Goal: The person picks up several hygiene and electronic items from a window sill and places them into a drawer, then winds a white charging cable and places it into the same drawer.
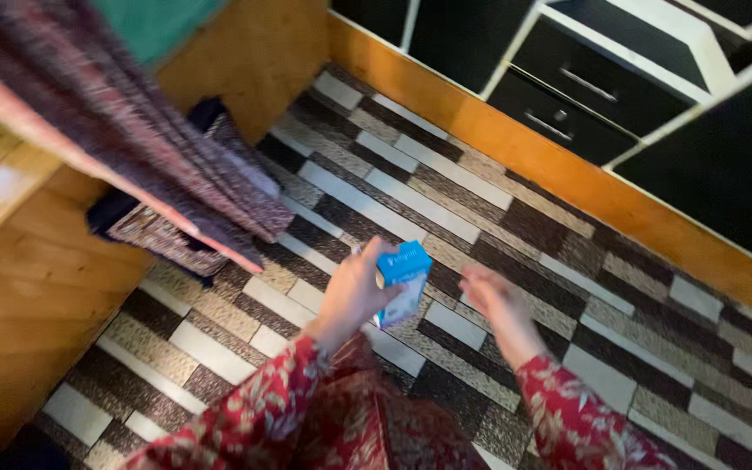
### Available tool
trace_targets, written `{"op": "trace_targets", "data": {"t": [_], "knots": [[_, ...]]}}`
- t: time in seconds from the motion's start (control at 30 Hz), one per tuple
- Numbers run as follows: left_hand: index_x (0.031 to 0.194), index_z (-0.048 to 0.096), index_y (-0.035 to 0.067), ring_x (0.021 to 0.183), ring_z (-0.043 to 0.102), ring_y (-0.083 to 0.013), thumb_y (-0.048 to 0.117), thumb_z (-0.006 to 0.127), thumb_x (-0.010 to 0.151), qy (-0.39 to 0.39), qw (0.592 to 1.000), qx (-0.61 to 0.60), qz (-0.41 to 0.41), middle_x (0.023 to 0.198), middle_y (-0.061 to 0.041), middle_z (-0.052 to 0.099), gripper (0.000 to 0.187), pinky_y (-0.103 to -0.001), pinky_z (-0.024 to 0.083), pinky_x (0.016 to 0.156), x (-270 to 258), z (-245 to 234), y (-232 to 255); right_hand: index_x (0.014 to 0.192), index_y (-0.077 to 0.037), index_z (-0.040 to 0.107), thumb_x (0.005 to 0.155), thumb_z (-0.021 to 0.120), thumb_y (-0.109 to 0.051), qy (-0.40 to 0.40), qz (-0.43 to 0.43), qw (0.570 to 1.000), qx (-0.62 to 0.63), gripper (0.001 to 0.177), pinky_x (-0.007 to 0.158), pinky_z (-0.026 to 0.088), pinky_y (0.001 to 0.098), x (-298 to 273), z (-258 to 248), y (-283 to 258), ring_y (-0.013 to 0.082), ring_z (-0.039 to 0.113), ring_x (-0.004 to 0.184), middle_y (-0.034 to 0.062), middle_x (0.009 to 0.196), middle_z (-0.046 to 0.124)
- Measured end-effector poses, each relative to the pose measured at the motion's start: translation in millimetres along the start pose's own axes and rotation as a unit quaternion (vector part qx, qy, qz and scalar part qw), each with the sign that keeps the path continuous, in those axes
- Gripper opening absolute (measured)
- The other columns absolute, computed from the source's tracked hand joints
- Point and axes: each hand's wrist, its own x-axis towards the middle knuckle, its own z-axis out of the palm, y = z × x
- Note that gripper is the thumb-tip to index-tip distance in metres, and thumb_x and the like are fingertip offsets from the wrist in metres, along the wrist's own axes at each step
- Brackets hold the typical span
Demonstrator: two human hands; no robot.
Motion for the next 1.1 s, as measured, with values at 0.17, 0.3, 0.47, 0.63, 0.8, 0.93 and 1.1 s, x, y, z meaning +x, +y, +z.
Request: {"op": "trace_targets", "data": {"t": [0.17, 0.3, 0.47, 0.63, 0.8, 0.93, 1.1], "knots": [[0.116, 0.056, 0.013, 0.095, 0.069, -0.0429, 0.018, 0.09, 0.068, 0.021, 0.998, 0.017, 0.056, 0.102, -0.018, 0.071, 0.059, -0.049, 0.055, 0.079, 80, 51, 25, 0.127, -0.001, 0.068, 0.098, 0.056, -0.018, 0.011, -0.002, 0.999, -0.032, 0.036, 0.107, 0.049, 0.0348, 62, -88, -28, 0.0174, 0.064, 0.125, 0.0085, 0.13, 0.07], [0.116, 0.054, 0.014, 0.098, 0.069, -0.0412, 0.015, 0.089, 0.064, 0.047, 0.998, -0.023, 0.041, 0.104, -0.016, 0.072, 0.063, -0.049, 0.055, 0.081, 166, 97, 31, 0.129, -0.004, 0.068, 0.099, 0.056, -0.021, 0.001, -0.012, 0.996, -0.093, 0.036, 0.104, 0.049, 0.0347, 138, -147, -51, 0.0186, 0.066, 0.122, 0.0076, 0.13, 0.071], [0.117, 0.053, 0.016, 0.098, 0.069, -0.0407, 0.015, 0.086, 0.067, 0.046, 0.998, -0.026, -0.021, 0.103, -0.015, 0.071, 0.06, -0.048, 0.055, 0.082, 274, 147, 51, 0.128, -0.009, 0.072, 0.098, 0.06, -0.028, 0.033, -0.081, 0.939, -0.333, 0.038, 0.105, 0.045, 0.0326, 239, -212, -103, 0.0172, 0.064, 0.123, 0.0043, 0.129, 0.072], [0.115, 0.05, 0.013, 0.093, 0.069, -0.0422, 0.018, 0.087, 0.068, 0.065, 0.996, -0.047, -0.026, 0.106, -0.019, 0.068, 0.06, -0.048, 0.055, 0.078, 359, 173, 85, 0.128, -0.01, 0.071, 0.1, 0.056, -0.03, -0.026, -0.015, 0.936, -0.352, 0.037, 0.104, 0.047, 0.0318, 341, -283, -125, 0.0173, 0.067, 0.12, 0.0061, 0.127, 0.074], [0.118, 0.05, 0.012, 0.094, 0.072, -0.0396, 0.017, 0.08, 0.072, 0.09, 0.993, -0.058, -0.059, 0.105, -0.017, 0.07, 0.055, -0.045, 0.058, 0.08, 413, 210, 104, 0.127, -0.005, 0.071, 0.098, 0.06, -0.028, -0.094, -0.055, 0.91, -0.4, 0.039, 0.102, 0.049, 0.0325, 507, -376, -114, 0.0183, 0.069, 0.117, 0.0095, 0.124, 0.076], [0.116, 0.051, 0.012, 0.094, 0.071, -0.0385, 0.034, 0.088, 0.076, 0.138, 0.972, -0.039, -0.186, 0.103, -0.017, 0.07, 0.059, -0.046, 0.056, 0.08, 457, 257, 131, 0.131, -0.002, 0.067, 0.096, 0.062, -0.021, -0.117, -0.107, 0.88, -0.447, 0.041, 0.104, 0.049, 0.0338, 656, -436, -131, 0.0222, 0.067, 0.123, 0.0141, 0.129, 0.072], [0.117, 0.048, 0.007, 0.096, 0.068, -0.0369, 0.031, 0.093, 0.072, 0.266, 0.94, -0.033, -0.211, 0.105, -0.019, 0.066, 0.068, -0.045, 0.055, 0.08, 498, 314, 161, 0.138, 0.001, 0.057, 0.09, 0.065, -0.017, -0.178, -0.121, 0.849, -0.482, 0.052, 0.107, 0.045, 0.0372, 788, -448, -160, 0.0293, 0.06, 0.129, 0.0192, 0.134, 0.066]]}}
